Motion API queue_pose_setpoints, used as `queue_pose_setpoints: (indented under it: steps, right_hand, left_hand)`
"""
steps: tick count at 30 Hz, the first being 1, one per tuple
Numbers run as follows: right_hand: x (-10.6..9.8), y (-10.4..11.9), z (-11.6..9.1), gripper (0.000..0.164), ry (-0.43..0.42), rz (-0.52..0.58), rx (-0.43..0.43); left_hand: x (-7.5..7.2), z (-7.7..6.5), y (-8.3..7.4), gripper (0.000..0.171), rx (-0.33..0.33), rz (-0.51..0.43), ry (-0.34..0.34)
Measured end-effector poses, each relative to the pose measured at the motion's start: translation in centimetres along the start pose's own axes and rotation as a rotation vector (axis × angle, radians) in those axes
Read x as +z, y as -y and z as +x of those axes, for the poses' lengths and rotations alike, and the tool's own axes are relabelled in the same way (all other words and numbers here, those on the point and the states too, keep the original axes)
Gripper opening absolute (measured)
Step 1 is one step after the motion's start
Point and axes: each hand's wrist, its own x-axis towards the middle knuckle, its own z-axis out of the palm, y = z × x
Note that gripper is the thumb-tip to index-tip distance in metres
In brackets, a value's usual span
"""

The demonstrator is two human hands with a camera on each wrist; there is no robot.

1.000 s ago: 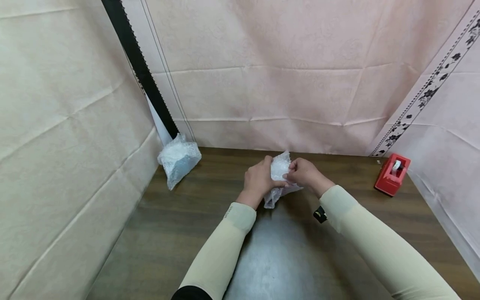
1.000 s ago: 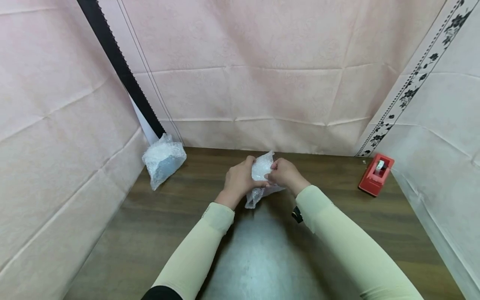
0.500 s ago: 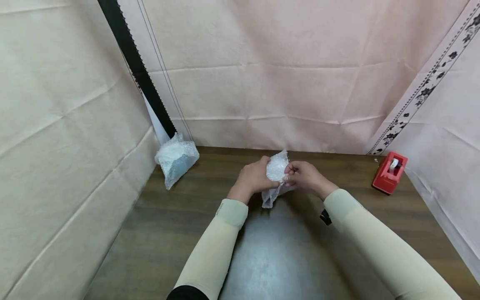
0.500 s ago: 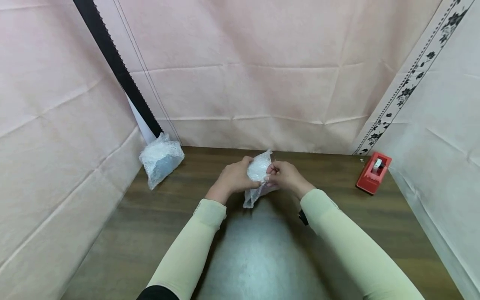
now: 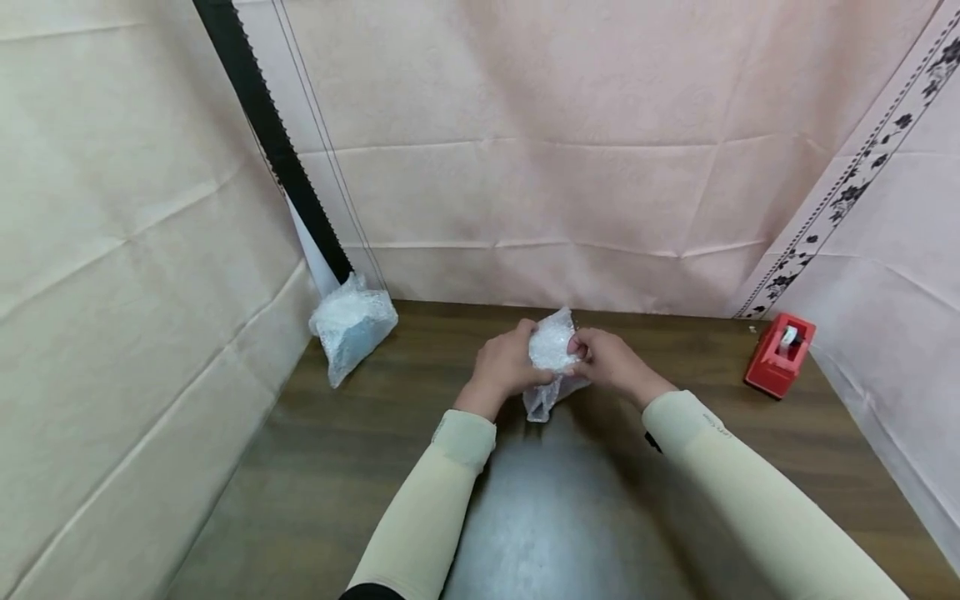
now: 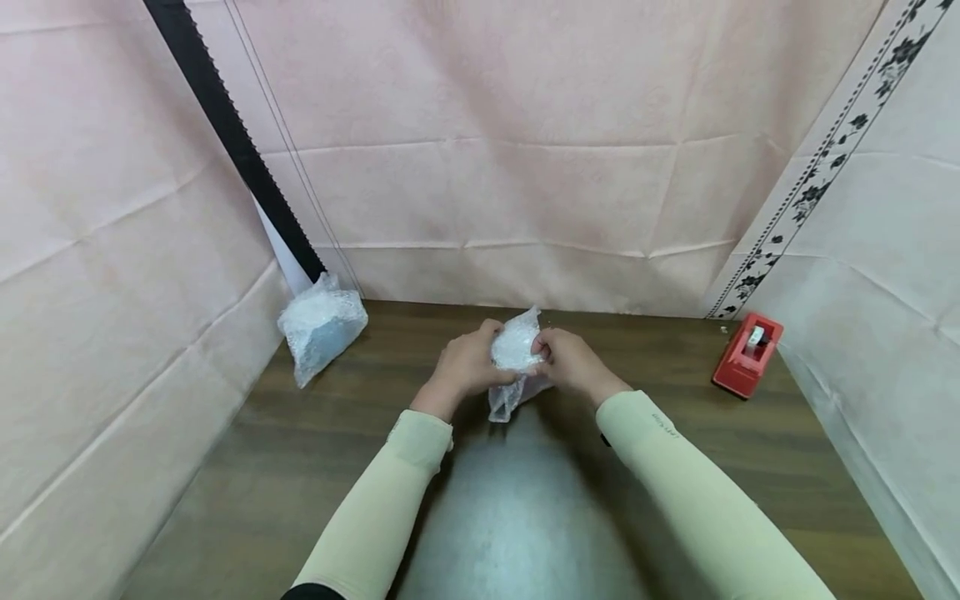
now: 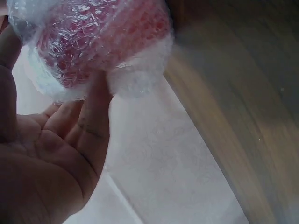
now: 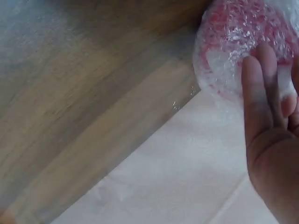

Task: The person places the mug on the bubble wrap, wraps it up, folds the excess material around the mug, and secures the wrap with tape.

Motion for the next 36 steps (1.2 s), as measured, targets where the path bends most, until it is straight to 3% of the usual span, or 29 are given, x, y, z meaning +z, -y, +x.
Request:
queue_pose_setpoints:
  steps: [7, 13, 19, 25, 26, 27, 30, 33, 34, 36]
  right_hand:
    - [-0.8, 0.0, 1.4, 0.029, 0.055, -0.017, -0.018]
    - [0.9, 0.1, 3.0, 0.037, 0.028, -0.041, -0.035]
    - [2.0, 1.2, 5.0, 0.038, -0.008, -0.015, -0.012]
    - [2.8, 2.3, 7.7, 0.036, 0.018, 0.058, -0.020]
    - [2.9, 2.4, 8.3, 0.035, 0.019, 0.062, -0.037]
    - [3.7, 1.1, 9.6, 0.035, 0.008, 0.081, -0.087]
    - [4.2, 1.4, 11.2, 0.035, 0.014, 0.071, -0.114]
    - [4.6, 2.4, 12.3, 0.034, 0.017, 0.048, -0.119]
    - [4.1, 4.3, 11.8, 0.033, 0.025, 0.021, -0.086]
    - [4.3, 5.0, 12.3, 0.034, 0.021, 0.006, -0.085]
  left_hand:
    - [0.0, -0.3, -0.2, 0.091, -0.049, 0.004, -0.042]
    - [-0.2, -0.4, 0.5, 0.088, -0.069, 0.050, -0.066]
    - [-1.3, -0.1, 1.5, 0.086, -0.112, 0.057, -0.105]
    - [-2.3, 0.6, 3.4, 0.086, -0.165, 0.028, -0.130]
    - [-2.5, 0.8, 3.7, 0.087, -0.173, 0.022, -0.136]
    - [-2.7, 0.9, 4.1, 0.087, -0.180, 0.014, -0.143]
    - [-3.3, 1.3, 5.2, 0.087, -0.196, -0.008, -0.154]
    - [-3.9, 1.6, 6.4, 0.088, -0.223, -0.035, -0.160]
    - [-4.0, 1.7, 6.8, 0.088, -0.233, -0.047, -0.160]
    - [-4.3, 1.9, 7.6, 0.089, -0.252, -0.069, -0.164]
